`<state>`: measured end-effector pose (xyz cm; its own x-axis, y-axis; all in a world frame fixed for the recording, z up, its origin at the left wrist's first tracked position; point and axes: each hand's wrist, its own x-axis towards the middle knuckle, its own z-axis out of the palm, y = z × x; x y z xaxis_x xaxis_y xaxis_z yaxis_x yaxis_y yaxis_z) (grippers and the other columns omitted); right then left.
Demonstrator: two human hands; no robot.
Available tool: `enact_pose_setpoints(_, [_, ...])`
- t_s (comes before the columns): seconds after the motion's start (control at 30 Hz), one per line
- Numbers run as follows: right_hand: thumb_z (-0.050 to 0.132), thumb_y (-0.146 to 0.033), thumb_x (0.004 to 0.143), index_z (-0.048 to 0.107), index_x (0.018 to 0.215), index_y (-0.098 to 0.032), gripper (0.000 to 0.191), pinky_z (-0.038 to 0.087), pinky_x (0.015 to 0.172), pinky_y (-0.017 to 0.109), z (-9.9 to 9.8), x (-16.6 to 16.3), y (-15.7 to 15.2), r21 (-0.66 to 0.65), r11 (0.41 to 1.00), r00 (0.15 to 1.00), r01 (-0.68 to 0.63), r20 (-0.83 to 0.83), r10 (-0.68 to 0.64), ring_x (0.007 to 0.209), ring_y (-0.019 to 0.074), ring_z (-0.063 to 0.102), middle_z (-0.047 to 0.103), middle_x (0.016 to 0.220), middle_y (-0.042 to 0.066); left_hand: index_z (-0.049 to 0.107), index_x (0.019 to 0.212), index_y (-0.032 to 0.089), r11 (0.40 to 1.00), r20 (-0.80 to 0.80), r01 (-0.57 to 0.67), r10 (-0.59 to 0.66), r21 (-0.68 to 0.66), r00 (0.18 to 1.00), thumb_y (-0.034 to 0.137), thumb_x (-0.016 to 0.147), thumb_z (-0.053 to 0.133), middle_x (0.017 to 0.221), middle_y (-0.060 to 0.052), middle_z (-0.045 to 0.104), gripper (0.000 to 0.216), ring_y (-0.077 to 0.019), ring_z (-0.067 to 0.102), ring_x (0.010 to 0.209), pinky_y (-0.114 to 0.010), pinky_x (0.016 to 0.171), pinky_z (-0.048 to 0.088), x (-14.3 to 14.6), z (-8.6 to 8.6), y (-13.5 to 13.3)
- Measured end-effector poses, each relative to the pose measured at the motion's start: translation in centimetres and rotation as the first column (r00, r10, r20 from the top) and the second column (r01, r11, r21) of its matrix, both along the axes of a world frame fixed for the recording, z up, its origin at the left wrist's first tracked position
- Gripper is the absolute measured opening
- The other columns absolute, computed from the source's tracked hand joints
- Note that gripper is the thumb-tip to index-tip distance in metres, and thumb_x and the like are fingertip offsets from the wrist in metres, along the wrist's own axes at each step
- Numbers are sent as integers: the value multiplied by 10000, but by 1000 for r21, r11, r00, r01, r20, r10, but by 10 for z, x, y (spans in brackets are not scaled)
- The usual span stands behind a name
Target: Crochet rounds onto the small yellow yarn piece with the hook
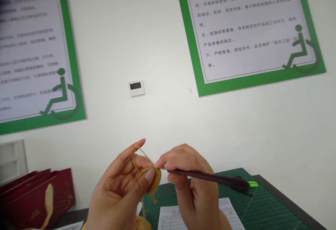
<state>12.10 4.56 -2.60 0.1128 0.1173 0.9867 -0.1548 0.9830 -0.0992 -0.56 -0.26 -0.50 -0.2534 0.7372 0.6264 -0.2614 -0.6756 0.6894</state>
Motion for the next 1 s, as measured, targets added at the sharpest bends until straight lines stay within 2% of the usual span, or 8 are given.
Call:
enact_pose_setpoints(0.17, [488,-216,1024,614,1182,-298,218,571,712,446,3,4,-4,167,966,976,196,61,-209,814,244,731,767,929,75,776,1164,282,1000,4,0,0,14,1000,71,742,843,788,-5,690,477,-130,628,660,-231,609,522,2,1,-3])
enact_pose_setpoints(0.33, [533,-126,967,607,1211,-266,291,583,686,431,6,4,-7,240,924,946,299,53,-320,785,247,743,769,867,82,784,1149,304,1000,15,2,-2,21,1000,69,739,851,803,-1,702,477,-124,650,676,-210,613,534,5,4,-5])
enact_pose_setpoints(0.47, [553,-159,979,607,1207,-260,255,585,686,432,5,1,-7,280,900,932,334,45,-360,782,242,726,777,873,86,777,1157,302,999,12,53,-53,-9,999,88,740,860,825,-7,686,477,-129,635,690,-210,597,528,1,5,-5])
enact_pose_setpoints(0.63, [504,-217,1025,618,1180,-307,212,566,717,443,-1,-7,0,130,982,991,136,-17,-135,813,227,703,758,957,63,767,1182,284,987,14,151,-151,-56,989,112,738,875,836,-28,682,488,-140,621,740,-206,619,514,-4,6,-3])
enact_pose_setpoints(0.73, [520,-207,1018,638,1143,-312,201,554,744,446,-3,-13,3,46,999,997,27,-71,-24,847,234,694,741,922,48,769,1181,297,987,7,157,-157,-31,988,110,773,849,821,-17,667,456,-115,589,686,-186,572,475,-4,4,-2])
enact_pose_setpoints(0.9, [554,-235,1019,663,1062,-279,124,510,723,357,-6,-26,3,-32,992,974,-123,-194,114,833,191,628,667,871,26,786,1144,292,994,35,107,-108,9,994,82,759,848,808,-16,677,443,-110,593,670,-190,578,486,-2,2,-1])
enact_pose_setpoints(0.97, [557,-270,1023,661,1005,-267,105,469,685,315,-9,-32,4,-100,961,939,-258,-259,225,777,164,573,601,819,4,792,1126,291,996,47,91,-92,19,995,80,746,855,799,-14,684,440,-113,603,673,-194,589,507,-1,2,-1])
enact_pose_setpoints(1.0, [549,-297,1029,654,973,-264,124,446,666,301,-10,-35,4,-146,927,910,-346,-290,295,742,153,542,566,785,-8,793,1119,295,996,51,84,-85,23,995,83,740,859,795,-10,687,439,-117,613,678,-200,597,522,0,2,-1])
